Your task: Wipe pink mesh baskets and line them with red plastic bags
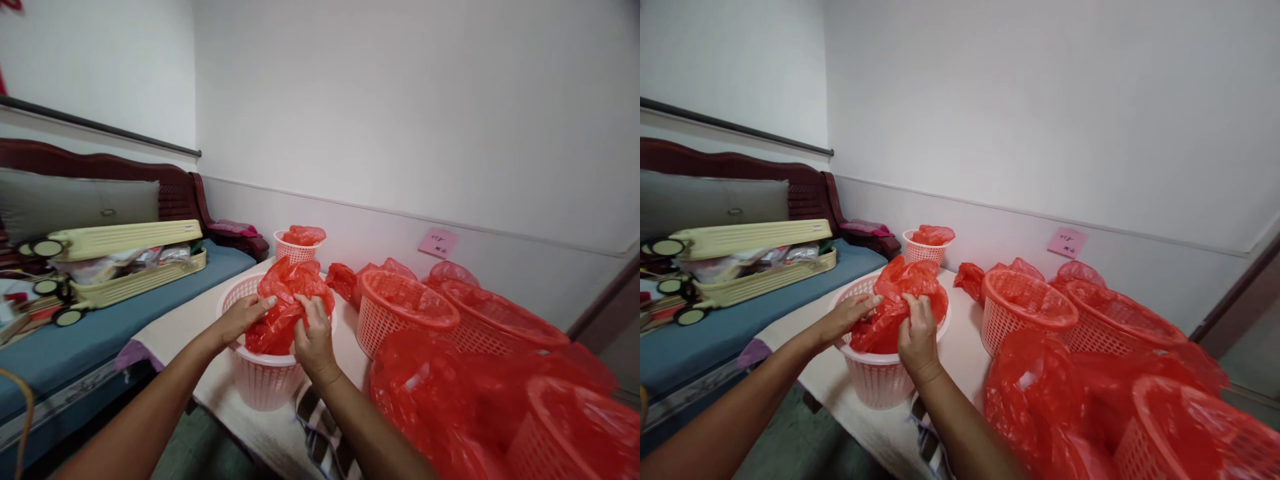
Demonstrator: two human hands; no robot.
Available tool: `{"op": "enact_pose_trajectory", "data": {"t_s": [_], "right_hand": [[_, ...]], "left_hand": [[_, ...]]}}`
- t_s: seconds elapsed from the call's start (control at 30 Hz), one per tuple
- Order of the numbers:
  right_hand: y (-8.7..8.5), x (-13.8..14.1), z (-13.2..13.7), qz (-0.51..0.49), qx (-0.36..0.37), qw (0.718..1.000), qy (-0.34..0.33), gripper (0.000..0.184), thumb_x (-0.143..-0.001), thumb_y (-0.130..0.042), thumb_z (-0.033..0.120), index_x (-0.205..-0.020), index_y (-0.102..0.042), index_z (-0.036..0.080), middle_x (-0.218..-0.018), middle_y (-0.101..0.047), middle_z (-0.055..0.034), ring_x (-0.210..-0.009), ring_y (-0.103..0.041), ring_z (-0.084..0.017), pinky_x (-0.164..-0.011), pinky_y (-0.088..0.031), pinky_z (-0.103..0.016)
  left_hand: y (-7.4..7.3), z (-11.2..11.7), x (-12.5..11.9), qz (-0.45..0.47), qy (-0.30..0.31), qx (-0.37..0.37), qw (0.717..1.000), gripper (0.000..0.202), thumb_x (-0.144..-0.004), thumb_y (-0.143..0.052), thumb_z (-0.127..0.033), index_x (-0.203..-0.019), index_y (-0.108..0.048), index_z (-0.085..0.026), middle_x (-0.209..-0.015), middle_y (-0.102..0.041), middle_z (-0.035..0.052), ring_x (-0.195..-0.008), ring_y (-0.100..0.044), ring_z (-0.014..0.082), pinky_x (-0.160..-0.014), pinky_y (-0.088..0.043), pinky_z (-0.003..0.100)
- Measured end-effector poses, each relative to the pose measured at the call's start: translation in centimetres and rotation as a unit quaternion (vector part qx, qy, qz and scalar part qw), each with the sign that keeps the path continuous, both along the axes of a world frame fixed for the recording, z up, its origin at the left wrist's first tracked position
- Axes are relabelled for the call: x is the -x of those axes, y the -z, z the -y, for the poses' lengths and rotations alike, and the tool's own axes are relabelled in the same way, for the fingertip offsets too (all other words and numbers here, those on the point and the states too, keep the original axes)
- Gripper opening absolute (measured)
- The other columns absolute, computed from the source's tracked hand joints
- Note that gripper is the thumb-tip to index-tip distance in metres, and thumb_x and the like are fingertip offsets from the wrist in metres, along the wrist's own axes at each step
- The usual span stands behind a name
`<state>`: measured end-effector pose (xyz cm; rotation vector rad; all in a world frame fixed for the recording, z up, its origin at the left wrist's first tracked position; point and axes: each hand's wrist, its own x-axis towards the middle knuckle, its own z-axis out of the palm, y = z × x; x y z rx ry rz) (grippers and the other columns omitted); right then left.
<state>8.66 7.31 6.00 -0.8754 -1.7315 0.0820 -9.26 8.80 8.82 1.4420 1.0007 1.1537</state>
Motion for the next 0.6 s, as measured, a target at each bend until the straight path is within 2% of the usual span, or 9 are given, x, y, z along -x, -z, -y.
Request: {"op": "enact_pose_trajectory", "data": {"t_s": [0.07, 0.17, 0.37, 0.47, 0.6], "right_hand": [[0.0, 0.0, 0.1, 0.039, -0.004, 0.999, -0.025, 0.048, -0.082, -0.036, 0.006, -0.127, -0.052, 0.015, -0.115, -0.055, -0.0122, -0.113, -0.052, -0.022, -0.103, -0.042, -0.04], [-0.1, -0.1, -0.1, 0.081, 0.009, 0.995, -0.059, 0.047, -0.083, -0.036, 0.006, -0.126, -0.053, 0.014, -0.116, -0.056, -0.0127, -0.113, -0.052, -0.021, -0.102, -0.043, -0.038], [-0.6, -0.1, -0.2, 0.154, 0.065, 0.981, -0.095, 0.039, -0.083, -0.041, 0.007, -0.115, -0.06, 0.013, -0.101, -0.059, -0.0102, -0.097, -0.056, -0.02, -0.089, -0.048, -0.035], [-0.9, 0.0, -0.2, 0.185, 0.115, 0.971, -0.099, 0.044, -0.084, -0.042, 0.007, -0.124, -0.057, 0.016, -0.112, -0.061, -0.0105, -0.104, -0.059, -0.02, -0.094, -0.048, -0.035], [-1.3, 0.0, -0.1, 0.199, 0.163, 0.96, -0.106, 0.06, -0.083, -0.045, 0.007, -0.141, -0.042, 0.02, -0.139, -0.054, -0.0103, -0.125, -0.053, -0.02, -0.105, -0.041, -0.039]], "left_hand": [[-0.2, 0.1, -0.3, 0.01, 0.032, 0.028, 0.999, 0.035, -0.071, -0.074, -0.052, -0.075, -0.07, -0.018, -0.068, -0.069, 0.007, -0.058, -0.062, 0.0198, -0.052, -0.047, 0.027], [-0.2, 0.0, -0.5, 0.026, 0.057, 0.043, 0.997, 0.029, -0.07, -0.077, -0.043, -0.084, -0.073, -0.018, -0.081, -0.073, 0.01, -0.07, -0.067, 0.0222, -0.059, -0.051, 0.028], [0.4, -0.2, -0.3, 0.07, 0.013, 0.043, 0.997, 0.02, -0.059, -0.084, -0.021, -0.072, -0.069, -0.015, -0.066, -0.069, 0.0063, -0.059, -0.065, 0.0194, -0.05, -0.048, 0.024], [0.4, -0.1, -0.2, 0.115, -0.01, 0.026, 0.993, 0.029, -0.053, -0.084, -0.015, -0.077, -0.069, -0.014, -0.073, -0.071, 0.0078, -0.061, -0.067, 0.0208, -0.054, -0.052, 0.026], [0.2, 0.1, -0.2, 0.18, -0.055, -0.013, 0.982, 0.033, -0.058, -0.079, -0.021, -0.088, -0.066, -0.017, -0.083, -0.073, 0.0072, -0.069, -0.068, 0.0216, -0.061, -0.054, 0.029]]}}
